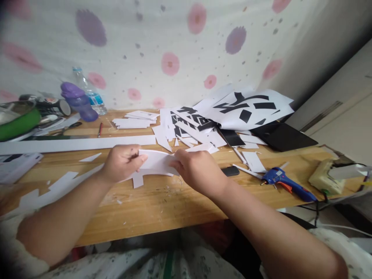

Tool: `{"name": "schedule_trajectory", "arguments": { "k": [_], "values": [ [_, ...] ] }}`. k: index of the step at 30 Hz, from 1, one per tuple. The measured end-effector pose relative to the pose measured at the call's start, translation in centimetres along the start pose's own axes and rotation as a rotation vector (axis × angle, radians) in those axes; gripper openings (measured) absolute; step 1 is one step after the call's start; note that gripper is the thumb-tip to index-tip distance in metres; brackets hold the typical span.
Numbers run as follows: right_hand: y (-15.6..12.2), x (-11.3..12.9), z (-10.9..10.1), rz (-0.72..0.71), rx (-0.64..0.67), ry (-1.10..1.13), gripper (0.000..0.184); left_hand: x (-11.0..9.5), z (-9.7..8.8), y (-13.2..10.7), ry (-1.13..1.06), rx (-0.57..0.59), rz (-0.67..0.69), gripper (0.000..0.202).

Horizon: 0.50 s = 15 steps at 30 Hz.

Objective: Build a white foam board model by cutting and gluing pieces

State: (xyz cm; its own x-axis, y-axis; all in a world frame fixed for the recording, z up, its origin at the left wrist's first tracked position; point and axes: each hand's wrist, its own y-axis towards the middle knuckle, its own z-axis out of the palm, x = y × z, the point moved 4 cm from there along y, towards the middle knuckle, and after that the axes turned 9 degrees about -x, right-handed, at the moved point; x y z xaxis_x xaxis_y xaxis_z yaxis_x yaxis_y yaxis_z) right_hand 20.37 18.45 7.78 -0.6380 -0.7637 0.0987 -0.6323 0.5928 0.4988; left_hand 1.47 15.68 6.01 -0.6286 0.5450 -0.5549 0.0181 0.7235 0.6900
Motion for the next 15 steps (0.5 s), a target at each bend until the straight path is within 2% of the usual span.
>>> {"name": "schedule_trajectory", "arguments": {
  "k": [3, 5, 9, 12, 15],
  "values": [
    [-0.8, -0.3, 0.7, -0.020, 0.084, 0.156, 0.020, 2.1, 0.2, 0.6, -0.029, 0.353, -0.168, 0.034],
    [-1.3, -0.6, 1.3, -0.025, 0.102, 0.211, 0.024, 3.2, 0.2, 0.7, 0.038, 0.495, -0.202, 0.034],
    [-2.0, -1.0, 2.4, -0.045, 0.043, 0.158, 0.018, 4.3, 0.3, 0.7, 0.110, 0.613, -0.176, 0.032],
    [-2.1, -0.9, 3.0, -0.149, -0.044, 0.083, 0.021, 4.5, 0.3, 0.6, 0.148, 0.645, -0.179, 0.027],
    [-2.3, -0.7, 3.6, -0.267, -0.068, 0.018, 0.021, 4.3, 0.4, 0.5, 0.224, 0.680, -0.166, 0.024]
  ]
}}
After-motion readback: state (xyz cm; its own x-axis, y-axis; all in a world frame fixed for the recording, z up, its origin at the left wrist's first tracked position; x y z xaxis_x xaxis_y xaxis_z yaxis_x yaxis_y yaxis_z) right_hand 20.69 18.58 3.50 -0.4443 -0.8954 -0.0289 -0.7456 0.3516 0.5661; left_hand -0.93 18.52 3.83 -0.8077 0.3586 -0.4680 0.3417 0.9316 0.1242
